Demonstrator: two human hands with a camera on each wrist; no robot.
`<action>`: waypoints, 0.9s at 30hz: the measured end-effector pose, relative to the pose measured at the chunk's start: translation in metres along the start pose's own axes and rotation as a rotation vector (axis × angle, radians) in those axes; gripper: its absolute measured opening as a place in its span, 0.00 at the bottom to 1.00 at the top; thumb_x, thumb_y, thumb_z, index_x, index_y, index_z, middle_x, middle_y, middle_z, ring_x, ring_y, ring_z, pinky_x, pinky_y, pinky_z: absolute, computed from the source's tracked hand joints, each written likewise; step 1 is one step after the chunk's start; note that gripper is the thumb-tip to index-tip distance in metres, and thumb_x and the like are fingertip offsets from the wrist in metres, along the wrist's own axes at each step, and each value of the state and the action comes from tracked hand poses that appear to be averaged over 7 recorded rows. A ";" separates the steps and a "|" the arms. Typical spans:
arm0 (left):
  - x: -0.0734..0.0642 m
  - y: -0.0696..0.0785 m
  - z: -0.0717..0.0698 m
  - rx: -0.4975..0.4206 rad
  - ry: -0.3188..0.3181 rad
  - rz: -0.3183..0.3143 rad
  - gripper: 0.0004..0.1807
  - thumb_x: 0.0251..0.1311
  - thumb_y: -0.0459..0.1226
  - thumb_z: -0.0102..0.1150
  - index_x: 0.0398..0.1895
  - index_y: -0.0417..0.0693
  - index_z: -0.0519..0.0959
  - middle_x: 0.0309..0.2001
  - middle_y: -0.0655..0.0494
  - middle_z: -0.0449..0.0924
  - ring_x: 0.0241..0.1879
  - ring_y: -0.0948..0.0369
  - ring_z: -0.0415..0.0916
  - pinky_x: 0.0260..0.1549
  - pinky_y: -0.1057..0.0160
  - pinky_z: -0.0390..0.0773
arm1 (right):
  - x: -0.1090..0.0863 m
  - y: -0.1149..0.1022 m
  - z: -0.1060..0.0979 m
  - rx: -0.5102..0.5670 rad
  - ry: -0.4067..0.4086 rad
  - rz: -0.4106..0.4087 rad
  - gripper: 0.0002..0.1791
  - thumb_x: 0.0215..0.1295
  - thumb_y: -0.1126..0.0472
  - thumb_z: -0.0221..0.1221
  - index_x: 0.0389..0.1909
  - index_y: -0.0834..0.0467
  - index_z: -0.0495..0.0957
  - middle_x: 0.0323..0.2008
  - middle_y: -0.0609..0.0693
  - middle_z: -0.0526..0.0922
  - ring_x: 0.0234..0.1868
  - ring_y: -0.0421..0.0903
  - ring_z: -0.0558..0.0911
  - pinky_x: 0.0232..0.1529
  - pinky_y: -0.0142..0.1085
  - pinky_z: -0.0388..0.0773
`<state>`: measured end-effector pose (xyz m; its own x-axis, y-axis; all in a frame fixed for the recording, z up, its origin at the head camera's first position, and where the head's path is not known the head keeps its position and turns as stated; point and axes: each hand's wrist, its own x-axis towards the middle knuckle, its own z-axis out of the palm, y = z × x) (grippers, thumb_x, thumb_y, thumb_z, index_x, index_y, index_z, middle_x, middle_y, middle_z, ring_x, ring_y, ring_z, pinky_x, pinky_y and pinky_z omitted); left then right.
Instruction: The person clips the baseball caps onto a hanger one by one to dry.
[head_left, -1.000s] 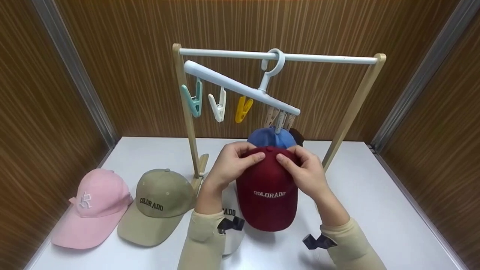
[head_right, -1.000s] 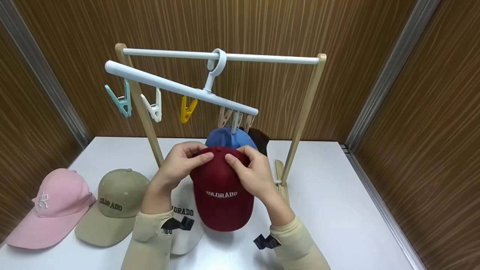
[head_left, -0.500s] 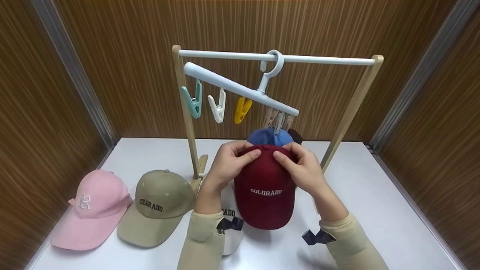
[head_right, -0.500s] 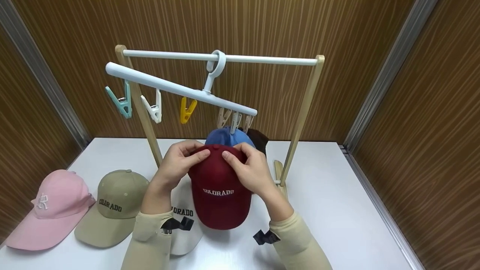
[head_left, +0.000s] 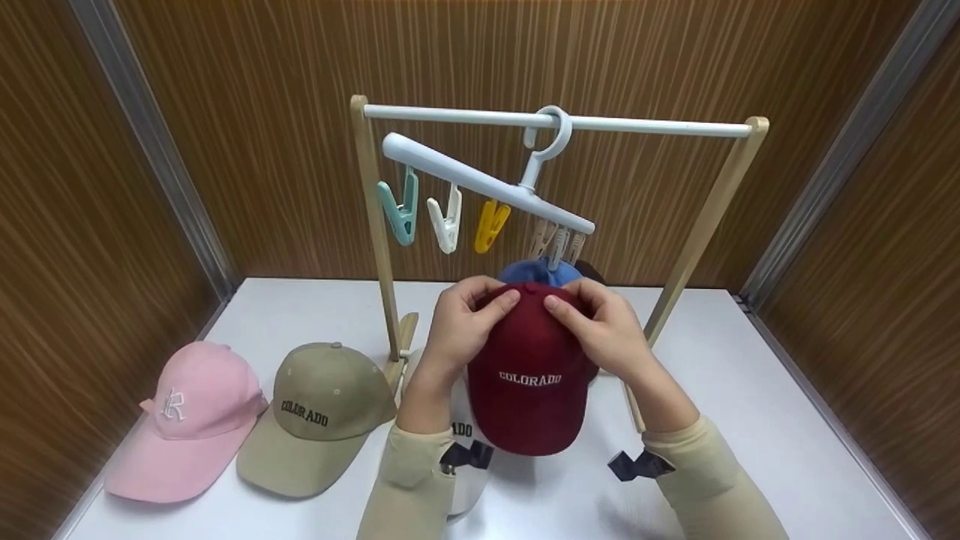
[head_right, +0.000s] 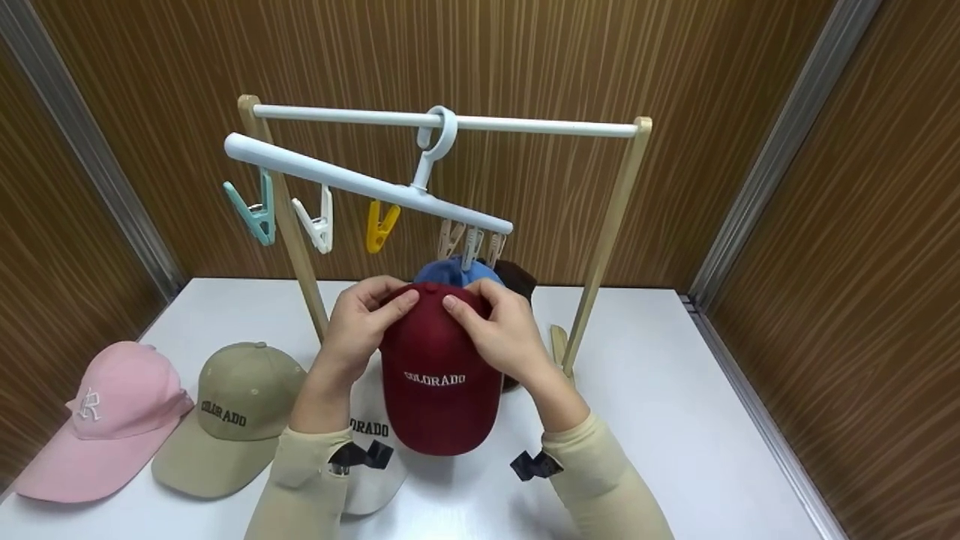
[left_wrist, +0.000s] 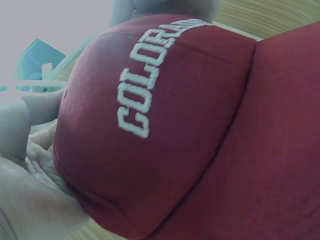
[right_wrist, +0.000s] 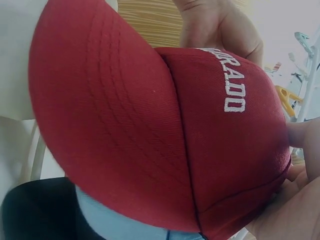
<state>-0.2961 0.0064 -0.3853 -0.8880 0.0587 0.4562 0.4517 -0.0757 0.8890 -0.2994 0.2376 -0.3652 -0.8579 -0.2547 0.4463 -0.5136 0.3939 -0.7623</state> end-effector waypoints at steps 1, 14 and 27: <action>0.000 -0.001 0.001 0.003 0.006 0.004 0.08 0.74 0.38 0.74 0.43 0.42 0.89 0.37 0.54 0.87 0.39 0.58 0.80 0.39 0.62 0.80 | 0.001 0.000 -0.001 -0.004 0.002 0.000 0.11 0.81 0.53 0.68 0.45 0.57 0.86 0.34 0.51 0.83 0.34 0.49 0.81 0.31 0.35 0.80; 0.005 0.002 -0.002 0.069 0.022 0.014 0.07 0.75 0.38 0.72 0.43 0.42 0.89 0.39 0.54 0.87 0.40 0.58 0.80 0.40 0.61 0.79 | 0.013 -0.006 -0.002 -0.026 -0.023 -0.045 0.11 0.81 0.54 0.68 0.42 0.58 0.86 0.31 0.50 0.84 0.31 0.47 0.82 0.29 0.34 0.80; 0.018 0.011 0.001 0.170 0.050 0.065 0.09 0.76 0.39 0.71 0.43 0.41 0.89 0.39 0.53 0.89 0.39 0.59 0.81 0.41 0.61 0.80 | 0.025 -0.014 -0.006 -0.070 0.023 -0.044 0.14 0.80 0.51 0.68 0.40 0.58 0.86 0.31 0.50 0.84 0.32 0.47 0.81 0.31 0.34 0.78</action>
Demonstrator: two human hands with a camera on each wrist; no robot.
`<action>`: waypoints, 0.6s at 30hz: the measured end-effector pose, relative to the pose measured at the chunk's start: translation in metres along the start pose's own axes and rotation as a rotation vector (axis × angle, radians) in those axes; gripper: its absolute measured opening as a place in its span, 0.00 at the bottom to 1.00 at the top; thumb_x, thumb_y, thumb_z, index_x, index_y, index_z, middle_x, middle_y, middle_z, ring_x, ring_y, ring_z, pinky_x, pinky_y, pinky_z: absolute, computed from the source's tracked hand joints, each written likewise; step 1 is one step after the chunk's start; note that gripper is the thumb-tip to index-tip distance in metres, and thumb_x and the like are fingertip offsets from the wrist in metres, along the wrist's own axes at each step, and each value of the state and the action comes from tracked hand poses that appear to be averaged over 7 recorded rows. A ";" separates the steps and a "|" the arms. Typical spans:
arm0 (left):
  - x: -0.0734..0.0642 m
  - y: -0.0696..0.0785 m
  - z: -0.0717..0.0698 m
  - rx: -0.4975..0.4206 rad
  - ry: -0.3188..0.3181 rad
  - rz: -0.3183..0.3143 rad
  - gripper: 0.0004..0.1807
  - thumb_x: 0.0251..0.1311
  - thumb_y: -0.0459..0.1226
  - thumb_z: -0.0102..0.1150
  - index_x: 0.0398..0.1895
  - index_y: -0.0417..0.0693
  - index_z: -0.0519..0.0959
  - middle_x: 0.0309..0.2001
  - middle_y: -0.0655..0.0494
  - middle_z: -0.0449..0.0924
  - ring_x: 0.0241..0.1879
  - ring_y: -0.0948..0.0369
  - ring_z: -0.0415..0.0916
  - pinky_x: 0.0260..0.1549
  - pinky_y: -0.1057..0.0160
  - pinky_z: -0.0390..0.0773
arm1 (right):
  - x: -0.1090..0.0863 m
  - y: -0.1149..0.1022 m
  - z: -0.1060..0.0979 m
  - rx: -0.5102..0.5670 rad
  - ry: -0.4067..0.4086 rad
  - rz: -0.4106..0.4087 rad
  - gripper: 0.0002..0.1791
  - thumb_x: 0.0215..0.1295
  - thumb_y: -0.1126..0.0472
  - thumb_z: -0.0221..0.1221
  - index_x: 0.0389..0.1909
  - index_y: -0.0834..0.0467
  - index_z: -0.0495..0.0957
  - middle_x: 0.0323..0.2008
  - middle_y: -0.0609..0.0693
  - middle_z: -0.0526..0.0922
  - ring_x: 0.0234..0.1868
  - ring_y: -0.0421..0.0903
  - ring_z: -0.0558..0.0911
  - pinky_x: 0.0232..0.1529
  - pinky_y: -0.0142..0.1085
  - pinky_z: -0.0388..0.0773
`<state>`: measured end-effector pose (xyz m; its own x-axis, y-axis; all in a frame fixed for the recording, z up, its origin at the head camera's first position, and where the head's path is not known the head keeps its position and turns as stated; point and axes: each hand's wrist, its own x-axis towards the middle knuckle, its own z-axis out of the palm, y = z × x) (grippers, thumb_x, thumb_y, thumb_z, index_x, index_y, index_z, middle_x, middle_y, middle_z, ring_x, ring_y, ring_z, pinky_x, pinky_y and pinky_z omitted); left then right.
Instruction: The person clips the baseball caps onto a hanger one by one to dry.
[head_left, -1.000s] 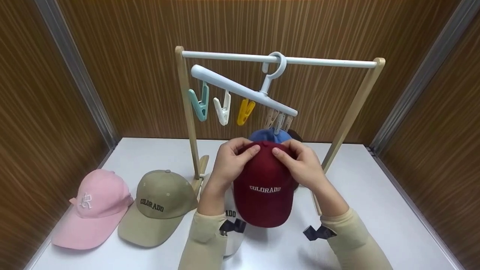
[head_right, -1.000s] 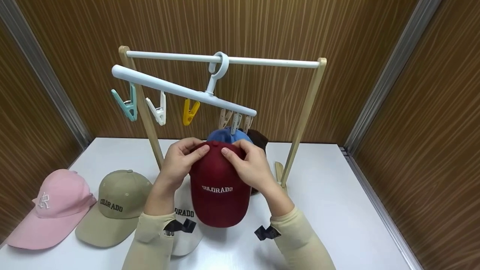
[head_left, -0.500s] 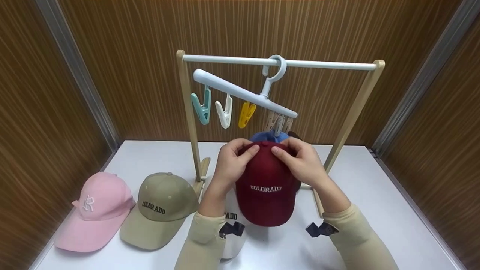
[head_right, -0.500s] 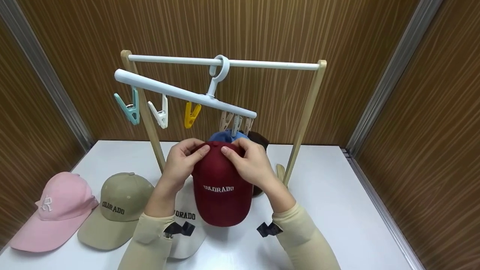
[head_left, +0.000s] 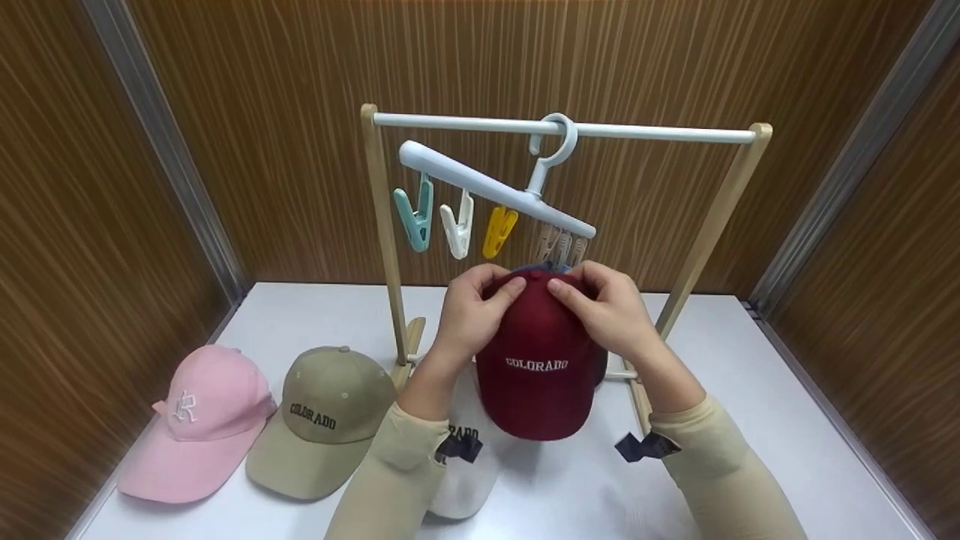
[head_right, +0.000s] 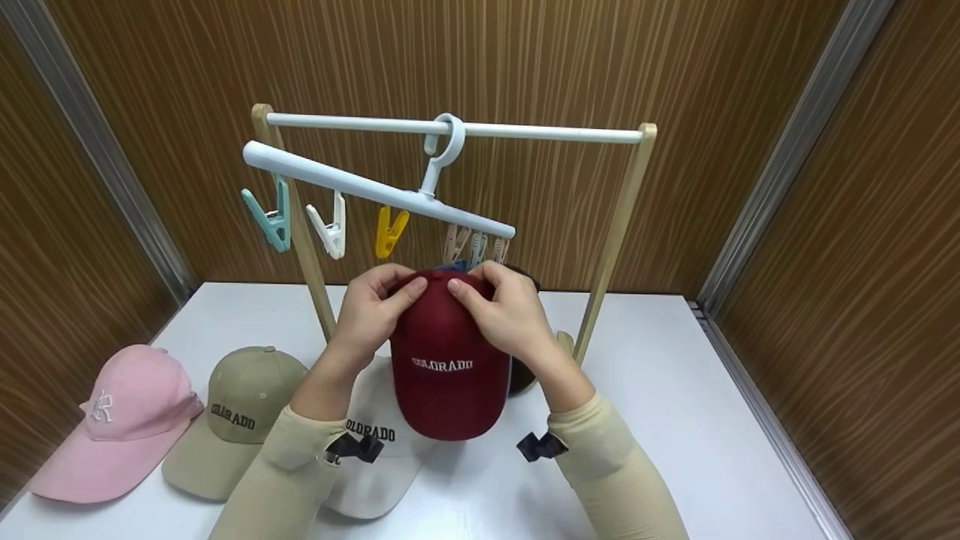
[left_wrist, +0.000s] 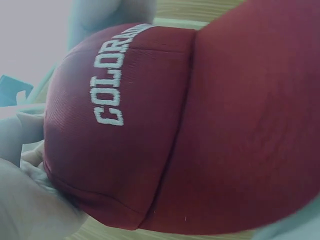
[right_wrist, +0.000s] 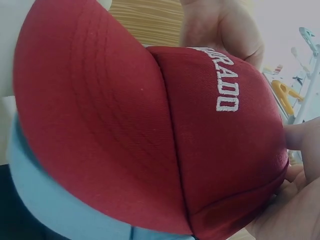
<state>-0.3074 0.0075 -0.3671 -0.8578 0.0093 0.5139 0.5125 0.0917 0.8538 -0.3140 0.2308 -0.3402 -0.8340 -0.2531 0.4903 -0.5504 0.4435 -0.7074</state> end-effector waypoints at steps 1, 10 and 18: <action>0.001 0.001 0.001 0.009 0.003 0.002 0.09 0.76 0.39 0.71 0.43 0.41 0.89 0.39 0.53 0.88 0.40 0.59 0.81 0.42 0.61 0.80 | 0.001 -0.001 -0.001 0.002 0.002 0.001 0.14 0.80 0.51 0.68 0.40 0.58 0.86 0.31 0.50 0.84 0.32 0.47 0.81 0.31 0.34 0.78; 0.008 0.006 -0.003 0.004 -0.006 -0.023 0.09 0.76 0.39 0.71 0.46 0.40 0.88 0.41 0.51 0.88 0.41 0.57 0.80 0.41 0.61 0.80 | 0.010 -0.003 -0.004 -0.021 0.007 -0.031 0.13 0.81 0.52 0.67 0.41 0.59 0.87 0.31 0.51 0.84 0.31 0.47 0.80 0.30 0.33 0.77; 0.016 0.011 -0.006 0.013 -0.016 -0.031 0.12 0.76 0.40 0.71 0.51 0.39 0.87 0.44 0.49 0.90 0.43 0.56 0.82 0.44 0.60 0.81 | 0.018 -0.007 -0.005 -0.021 0.012 -0.032 0.14 0.81 0.52 0.67 0.42 0.59 0.87 0.32 0.52 0.85 0.32 0.47 0.81 0.30 0.33 0.78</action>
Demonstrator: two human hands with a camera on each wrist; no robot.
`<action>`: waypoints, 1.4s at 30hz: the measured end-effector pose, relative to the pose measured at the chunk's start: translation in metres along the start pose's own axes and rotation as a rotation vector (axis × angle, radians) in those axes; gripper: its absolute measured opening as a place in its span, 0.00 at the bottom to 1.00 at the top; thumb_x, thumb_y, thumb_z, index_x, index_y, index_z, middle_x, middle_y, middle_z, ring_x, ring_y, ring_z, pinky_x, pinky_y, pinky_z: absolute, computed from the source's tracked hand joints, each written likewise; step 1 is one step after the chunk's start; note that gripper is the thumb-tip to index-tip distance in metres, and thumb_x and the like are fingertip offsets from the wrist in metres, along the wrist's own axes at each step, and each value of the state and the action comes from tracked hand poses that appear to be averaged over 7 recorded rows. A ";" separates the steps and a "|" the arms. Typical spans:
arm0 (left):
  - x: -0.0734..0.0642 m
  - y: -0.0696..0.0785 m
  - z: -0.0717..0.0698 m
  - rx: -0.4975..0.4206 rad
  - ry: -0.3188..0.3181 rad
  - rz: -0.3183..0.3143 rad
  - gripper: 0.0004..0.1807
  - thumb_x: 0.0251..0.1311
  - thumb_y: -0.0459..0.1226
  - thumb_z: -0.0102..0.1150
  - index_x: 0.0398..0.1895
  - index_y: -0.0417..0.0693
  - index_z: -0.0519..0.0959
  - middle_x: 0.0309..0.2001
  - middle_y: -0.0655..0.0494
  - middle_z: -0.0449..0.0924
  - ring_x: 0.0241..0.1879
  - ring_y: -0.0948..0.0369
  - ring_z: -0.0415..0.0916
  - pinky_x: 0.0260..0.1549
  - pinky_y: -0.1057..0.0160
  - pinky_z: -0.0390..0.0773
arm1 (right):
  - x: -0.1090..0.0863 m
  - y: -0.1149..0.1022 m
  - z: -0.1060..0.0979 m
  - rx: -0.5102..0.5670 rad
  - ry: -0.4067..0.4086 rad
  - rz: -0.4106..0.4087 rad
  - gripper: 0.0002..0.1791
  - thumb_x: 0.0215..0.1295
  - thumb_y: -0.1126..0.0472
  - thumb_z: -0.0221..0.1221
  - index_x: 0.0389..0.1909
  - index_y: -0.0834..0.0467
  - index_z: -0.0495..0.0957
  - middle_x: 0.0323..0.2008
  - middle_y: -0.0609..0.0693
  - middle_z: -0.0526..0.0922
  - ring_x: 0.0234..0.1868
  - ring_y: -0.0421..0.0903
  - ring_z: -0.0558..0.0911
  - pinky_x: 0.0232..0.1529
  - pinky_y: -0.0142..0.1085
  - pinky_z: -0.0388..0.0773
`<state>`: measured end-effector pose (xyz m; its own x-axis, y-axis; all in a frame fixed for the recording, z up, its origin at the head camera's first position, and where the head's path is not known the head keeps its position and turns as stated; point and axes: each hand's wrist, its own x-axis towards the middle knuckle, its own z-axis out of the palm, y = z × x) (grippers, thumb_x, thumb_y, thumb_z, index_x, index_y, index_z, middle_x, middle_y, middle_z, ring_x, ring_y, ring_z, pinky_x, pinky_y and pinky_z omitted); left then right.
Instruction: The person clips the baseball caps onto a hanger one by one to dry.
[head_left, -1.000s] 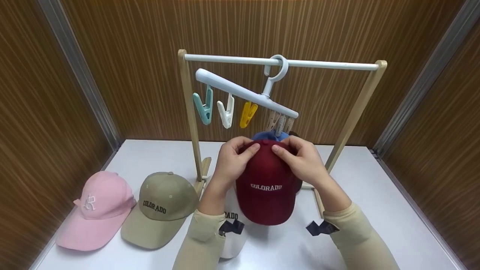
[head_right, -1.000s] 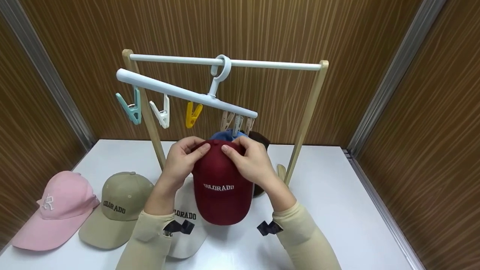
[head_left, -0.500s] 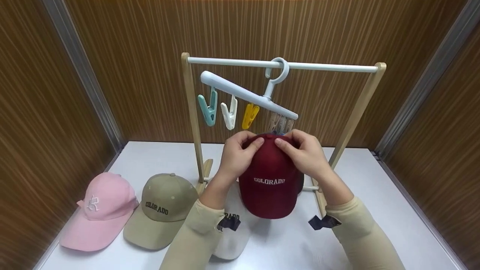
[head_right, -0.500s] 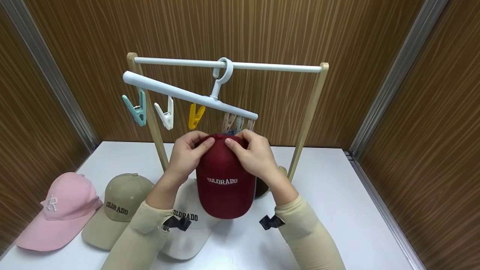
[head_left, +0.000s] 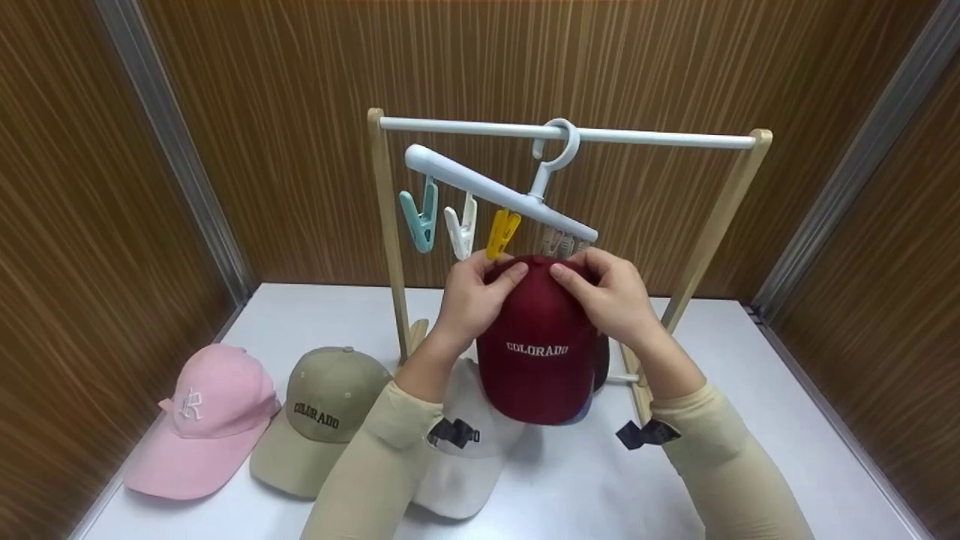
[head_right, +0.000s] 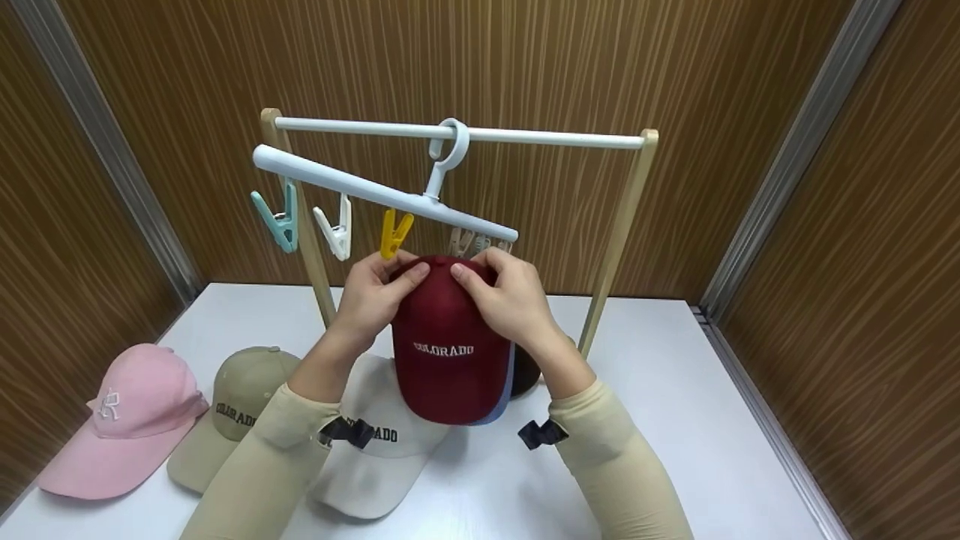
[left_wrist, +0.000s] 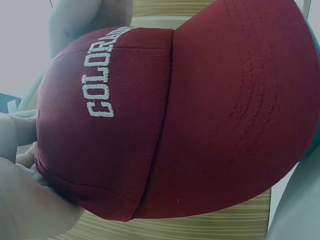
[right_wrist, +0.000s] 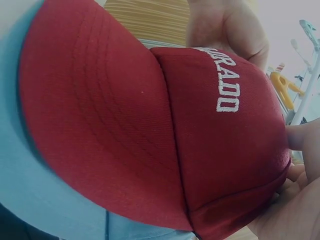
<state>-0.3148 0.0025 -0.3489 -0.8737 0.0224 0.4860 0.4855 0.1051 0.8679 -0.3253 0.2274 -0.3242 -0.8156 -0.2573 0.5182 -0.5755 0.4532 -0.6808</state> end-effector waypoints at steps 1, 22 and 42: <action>0.001 0.000 0.000 0.002 -0.003 0.000 0.13 0.76 0.40 0.71 0.52 0.39 0.86 0.45 0.49 0.90 0.43 0.56 0.82 0.45 0.60 0.82 | 0.001 0.000 0.000 -0.002 0.004 0.001 0.14 0.81 0.52 0.67 0.42 0.59 0.87 0.32 0.52 0.85 0.32 0.47 0.81 0.30 0.33 0.78; 0.013 0.000 -0.011 -0.085 -0.041 0.028 0.15 0.76 0.38 0.71 0.59 0.40 0.86 0.48 0.49 0.90 0.44 0.54 0.84 0.49 0.59 0.83 | 0.014 -0.005 0.001 -0.011 -0.003 -0.030 0.16 0.81 0.50 0.67 0.41 0.60 0.87 0.31 0.52 0.84 0.32 0.47 0.80 0.30 0.33 0.77; 0.016 -0.003 -0.007 -0.123 -0.045 0.010 0.16 0.76 0.39 0.71 0.59 0.40 0.86 0.48 0.49 0.90 0.44 0.53 0.83 0.49 0.59 0.83 | 0.028 -0.015 -0.002 -0.140 0.060 0.177 0.27 0.81 0.37 0.63 0.48 0.61 0.87 0.38 0.54 0.87 0.40 0.50 0.80 0.41 0.42 0.76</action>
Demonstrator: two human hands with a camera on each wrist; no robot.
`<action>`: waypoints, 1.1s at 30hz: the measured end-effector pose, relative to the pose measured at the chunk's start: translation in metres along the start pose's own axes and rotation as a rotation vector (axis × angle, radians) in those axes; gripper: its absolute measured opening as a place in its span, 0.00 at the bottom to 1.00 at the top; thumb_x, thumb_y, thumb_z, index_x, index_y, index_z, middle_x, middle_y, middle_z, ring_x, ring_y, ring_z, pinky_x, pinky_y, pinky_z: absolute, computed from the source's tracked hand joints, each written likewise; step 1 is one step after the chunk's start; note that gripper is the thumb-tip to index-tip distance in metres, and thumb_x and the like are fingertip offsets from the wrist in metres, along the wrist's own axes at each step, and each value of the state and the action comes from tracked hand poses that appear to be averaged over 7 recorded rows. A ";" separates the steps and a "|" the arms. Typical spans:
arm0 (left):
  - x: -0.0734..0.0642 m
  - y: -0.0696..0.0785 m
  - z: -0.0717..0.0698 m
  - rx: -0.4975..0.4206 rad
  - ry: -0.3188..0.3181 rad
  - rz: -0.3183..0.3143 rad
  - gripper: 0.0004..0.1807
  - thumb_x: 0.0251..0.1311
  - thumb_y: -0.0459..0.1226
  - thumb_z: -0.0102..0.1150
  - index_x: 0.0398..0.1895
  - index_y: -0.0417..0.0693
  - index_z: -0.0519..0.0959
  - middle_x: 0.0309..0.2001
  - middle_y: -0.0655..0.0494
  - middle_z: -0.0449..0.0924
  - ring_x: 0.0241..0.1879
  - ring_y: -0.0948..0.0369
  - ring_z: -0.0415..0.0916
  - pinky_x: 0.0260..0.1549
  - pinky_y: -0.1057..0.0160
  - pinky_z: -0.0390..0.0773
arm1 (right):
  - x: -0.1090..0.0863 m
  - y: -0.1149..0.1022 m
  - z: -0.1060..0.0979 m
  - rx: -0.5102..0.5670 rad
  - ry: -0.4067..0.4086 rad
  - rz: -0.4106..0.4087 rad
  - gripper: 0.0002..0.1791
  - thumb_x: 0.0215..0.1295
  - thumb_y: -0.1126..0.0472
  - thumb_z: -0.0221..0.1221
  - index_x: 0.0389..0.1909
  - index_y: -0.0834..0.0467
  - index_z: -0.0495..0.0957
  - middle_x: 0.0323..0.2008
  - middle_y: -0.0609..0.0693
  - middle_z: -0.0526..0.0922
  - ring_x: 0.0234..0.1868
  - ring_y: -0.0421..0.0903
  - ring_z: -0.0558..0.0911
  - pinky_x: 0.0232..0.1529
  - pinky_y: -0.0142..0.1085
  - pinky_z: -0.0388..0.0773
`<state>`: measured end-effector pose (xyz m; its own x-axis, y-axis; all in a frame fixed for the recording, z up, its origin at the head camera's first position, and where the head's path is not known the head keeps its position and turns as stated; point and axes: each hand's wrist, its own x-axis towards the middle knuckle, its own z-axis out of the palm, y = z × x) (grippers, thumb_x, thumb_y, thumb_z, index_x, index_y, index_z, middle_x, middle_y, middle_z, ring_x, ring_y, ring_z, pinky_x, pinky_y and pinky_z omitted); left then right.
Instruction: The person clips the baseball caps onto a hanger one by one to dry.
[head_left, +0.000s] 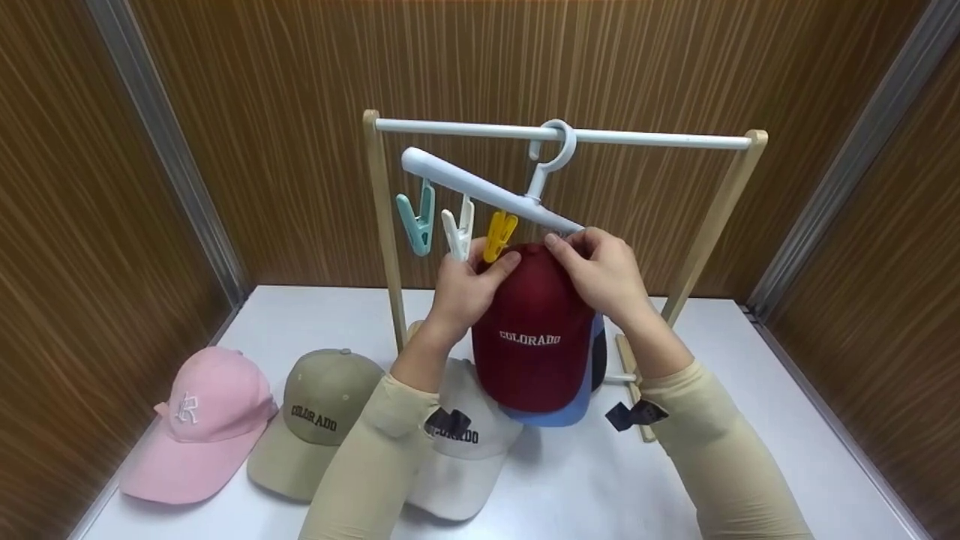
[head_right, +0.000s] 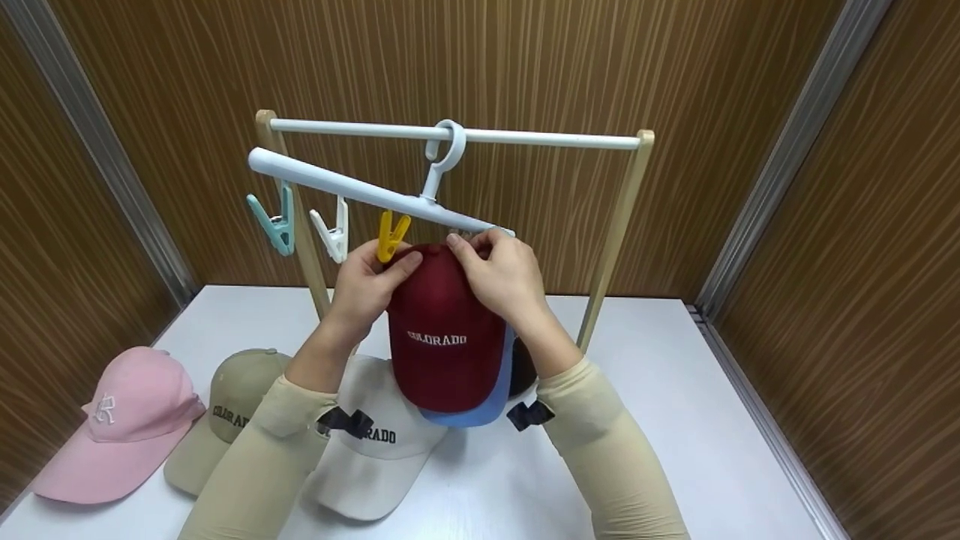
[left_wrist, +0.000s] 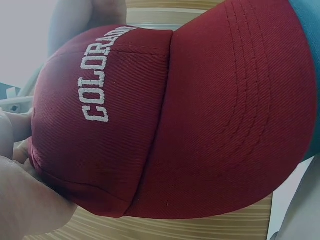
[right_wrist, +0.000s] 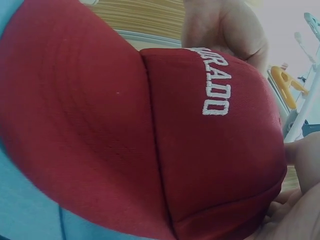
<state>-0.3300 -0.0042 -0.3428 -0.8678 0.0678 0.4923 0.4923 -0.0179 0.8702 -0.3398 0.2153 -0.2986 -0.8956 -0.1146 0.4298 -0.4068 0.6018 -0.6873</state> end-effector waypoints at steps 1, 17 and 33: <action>0.000 0.000 0.000 -0.002 -0.002 -0.004 0.16 0.76 0.39 0.71 0.60 0.40 0.86 0.48 0.49 0.90 0.45 0.53 0.83 0.49 0.59 0.83 | 0.001 -0.001 -0.001 -0.010 -0.003 0.011 0.28 0.81 0.37 0.63 0.48 0.61 0.87 0.39 0.55 0.87 0.41 0.51 0.80 0.42 0.43 0.77; -0.001 -0.004 0.000 -0.008 -0.009 -0.011 0.12 0.76 0.39 0.71 0.54 0.41 0.86 0.46 0.50 0.89 0.42 0.57 0.82 0.44 0.61 0.82 | 0.011 -0.009 0.004 -0.080 -0.002 0.049 0.28 0.78 0.35 0.62 0.39 0.56 0.92 0.30 0.50 0.86 0.35 0.49 0.80 0.34 0.42 0.75; -0.005 -0.005 -0.001 0.000 -0.027 -0.042 0.15 0.77 0.40 0.71 0.59 0.42 0.86 0.51 0.49 0.90 0.47 0.53 0.86 0.51 0.58 0.86 | 0.013 -0.006 0.012 0.018 0.027 0.083 0.24 0.76 0.38 0.65 0.31 0.54 0.91 0.23 0.46 0.81 0.27 0.45 0.76 0.23 0.35 0.71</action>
<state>-0.3286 -0.0052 -0.3495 -0.8854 0.0952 0.4550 0.4558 -0.0144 0.8900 -0.3518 0.2004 -0.2960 -0.9212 -0.0437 0.3867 -0.3353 0.5937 -0.7315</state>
